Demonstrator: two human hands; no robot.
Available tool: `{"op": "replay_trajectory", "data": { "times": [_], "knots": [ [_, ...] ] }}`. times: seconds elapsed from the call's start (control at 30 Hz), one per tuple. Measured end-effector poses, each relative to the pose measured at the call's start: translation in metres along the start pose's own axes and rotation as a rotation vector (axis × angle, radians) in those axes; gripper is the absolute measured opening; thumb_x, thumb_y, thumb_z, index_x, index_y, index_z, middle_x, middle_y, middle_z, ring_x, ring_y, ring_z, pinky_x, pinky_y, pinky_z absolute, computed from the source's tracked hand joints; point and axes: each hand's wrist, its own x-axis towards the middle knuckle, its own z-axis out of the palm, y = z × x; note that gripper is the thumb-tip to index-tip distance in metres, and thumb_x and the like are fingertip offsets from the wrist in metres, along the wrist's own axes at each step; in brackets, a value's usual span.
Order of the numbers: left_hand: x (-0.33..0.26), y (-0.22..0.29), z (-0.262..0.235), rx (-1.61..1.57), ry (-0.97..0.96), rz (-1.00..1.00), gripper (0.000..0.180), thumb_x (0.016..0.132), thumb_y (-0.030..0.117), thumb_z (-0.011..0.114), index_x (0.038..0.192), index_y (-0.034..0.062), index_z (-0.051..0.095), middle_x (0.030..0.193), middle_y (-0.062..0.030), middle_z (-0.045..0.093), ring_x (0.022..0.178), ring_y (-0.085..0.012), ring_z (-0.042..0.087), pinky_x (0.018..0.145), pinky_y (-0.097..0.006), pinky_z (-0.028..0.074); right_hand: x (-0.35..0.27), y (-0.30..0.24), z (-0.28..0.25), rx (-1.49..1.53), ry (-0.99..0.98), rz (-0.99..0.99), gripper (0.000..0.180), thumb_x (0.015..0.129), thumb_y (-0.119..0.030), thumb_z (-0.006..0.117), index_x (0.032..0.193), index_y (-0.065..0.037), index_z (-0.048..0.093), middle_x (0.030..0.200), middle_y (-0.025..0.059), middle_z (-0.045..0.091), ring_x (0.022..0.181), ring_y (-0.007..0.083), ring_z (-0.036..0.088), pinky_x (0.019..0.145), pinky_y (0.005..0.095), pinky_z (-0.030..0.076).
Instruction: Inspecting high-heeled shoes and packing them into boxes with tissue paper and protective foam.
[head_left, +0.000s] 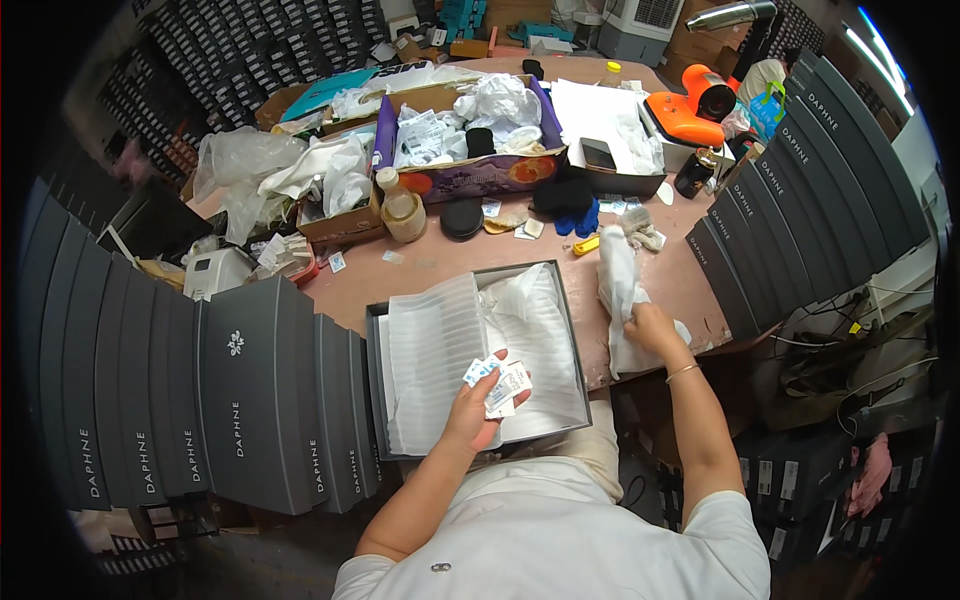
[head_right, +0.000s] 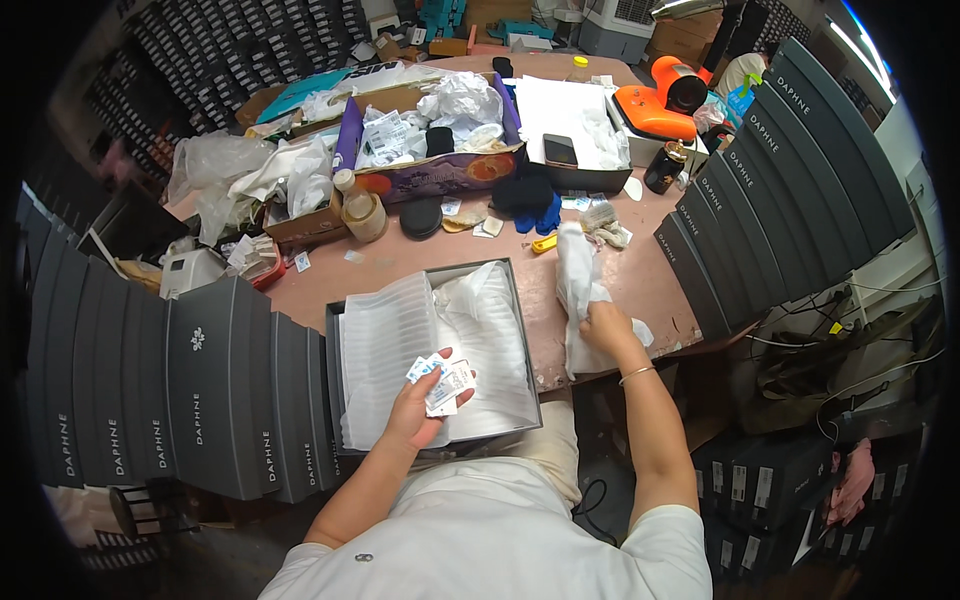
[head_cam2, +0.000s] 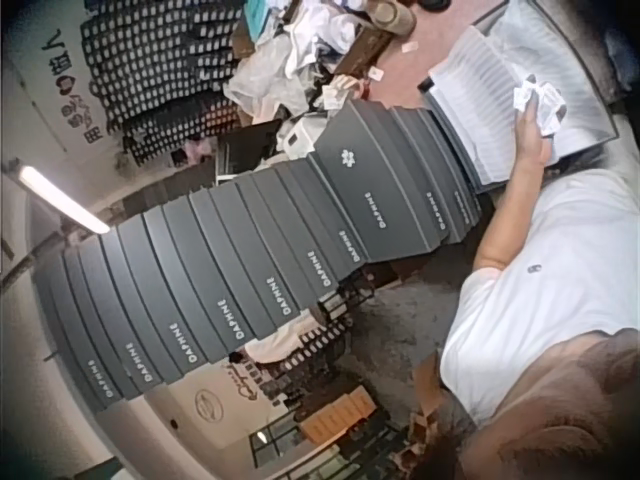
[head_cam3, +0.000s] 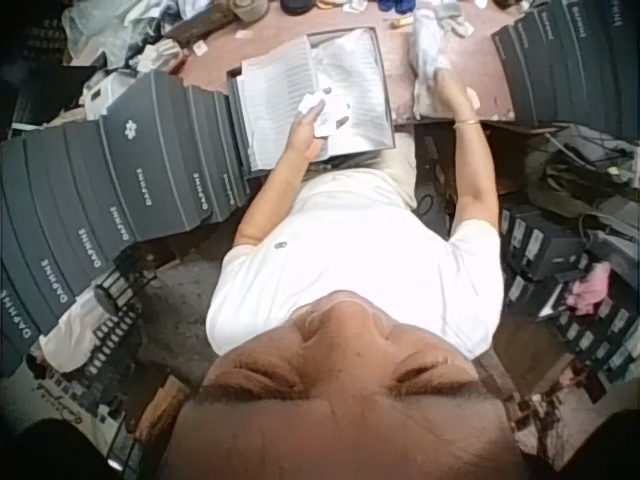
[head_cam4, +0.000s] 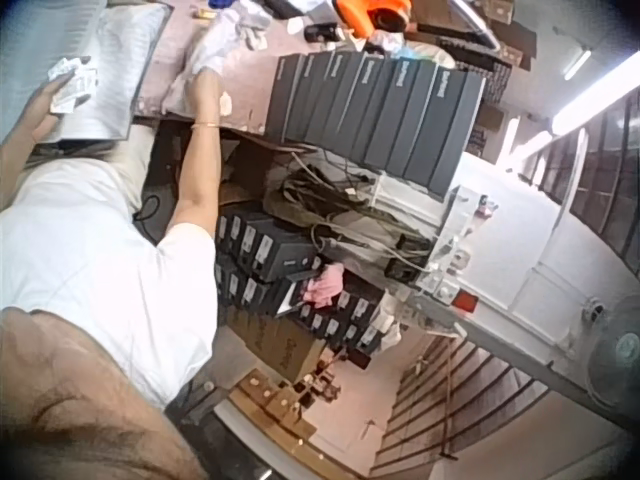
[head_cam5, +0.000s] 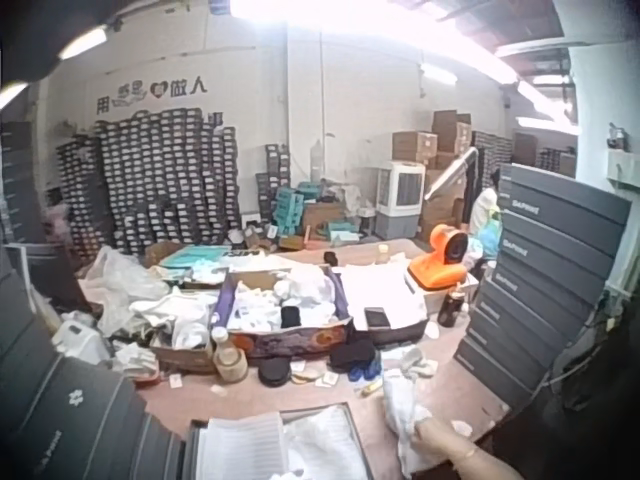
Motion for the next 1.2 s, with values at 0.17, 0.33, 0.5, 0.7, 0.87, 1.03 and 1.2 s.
{"op": "replay_trajectory", "data": {
  "times": [0.17,0.33,0.5,0.7,0.87,1.03,1.2],
  "knots": [
    [0.005,-0.018,-0.007,0.087,0.137,0.100,0.038,0.098,0.011,0.045,0.136,0.0063,0.042,0.120,-0.0130,0.054,0.110,-0.0231,0.057,0.094,-0.042,0.051,-0.034,-0.086,-0.019,0.035,0.392,-0.191,0.048,0.076,-0.026,0.072,0.113,-0.001,0.054,0.100,0.0159,0.057,0.096,0.0343,0.053,0.080,0.0441,0.043],
    [0.023,-0.037,-0.009,0.184,0.210,0.274,0.038,0.098,0.010,0.046,0.135,0.0058,0.042,0.122,-0.0111,0.052,0.110,-0.0183,0.054,0.098,-0.039,0.048,-0.049,-0.133,0.041,0.035,0.155,-0.463,0.037,0.073,-0.022,0.074,0.106,-0.011,0.062,0.137,0.0158,0.044,0.131,0.0339,0.037,0.105,0.0547,0.027],
    [0.029,-0.040,-0.008,0.235,0.244,0.360,0.039,0.096,0.009,0.049,0.135,0.0047,0.042,0.127,-0.0111,0.048,0.117,-0.0182,0.049,0.101,-0.036,0.042,-0.057,-0.114,0.041,1.006,0.290,-0.195,0.007,0.087,-0.012,0.064,0.091,-0.006,0.064,0.118,0.0128,0.060,0.115,0.0246,0.055,0.099,0.0409,0.041],
    [0.047,-0.053,-0.007,0.419,0.239,0.362,0.063,0.093,0.013,0.055,0.146,-0.0014,0.024,0.154,-0.0200,0.018,0.145,-0.0280,0.012,0.115,-0.037,0.013,-0.073,-0.069,0.031,2.225,0.246,0.082,0.028,0.096,-0.008,0.051,0.124,-0.008,0.052,0.122,0.0075,0.059,0.114,0.0243,0.054,0.100,0.0425,0.043],
    [0.008,-0.033,0.003,1.162,0.077,0.754,0.061,0.093,0.017,0.056,0.143,-0.0051,0.029,0.149,-0.0251,0.027,0.141,-0.0318,0.024,0.113,-0.037,0.021,-0.091,-0.050,0.034,2.360,0.328,0.194,0.033,0.097,-0.014,0.047,0.129,-0.005,0.049,0.130,0.0083,0.054,0.122,0.0258,0.049,0.106,0.0455,0.038],
    [0.017,-0.027,-0.041,1.226,0.295,0.550,0.064,0.088,0.025,0.063,0.136,-0.0087,0.038,0.136,-0.0265,0.044,0.127,-0.0340,0.044,0.104,-0.039,0.036,-0.118,-0.025,0.099,2.242,0.260,0.690,0.028,0.097,-0.016,0.046,0.121,-0.003,0.053,0.112,0.0115,0.062,0.101,0.0237,0.061,0.089,0.0403,0.051],
    [0.042,0.015,-0.029,1.507,0.234,0.266,0.052,0.085,0.031,0.065,0.114,-0.0104,0.055,0.106,-0.0271,0.063,0.099,-0.0395,0.062,0.087,-0.043,0.048,-0.155,-0.055,0.017,1.508,-0.926,0.202,0.023,0.094,-0.013,0.054,0.111,0.000,0.062,0.083,0.0083,0.067,0.067,0.0163,0.064,0.066,0.0291,0.053]
  ]
}}
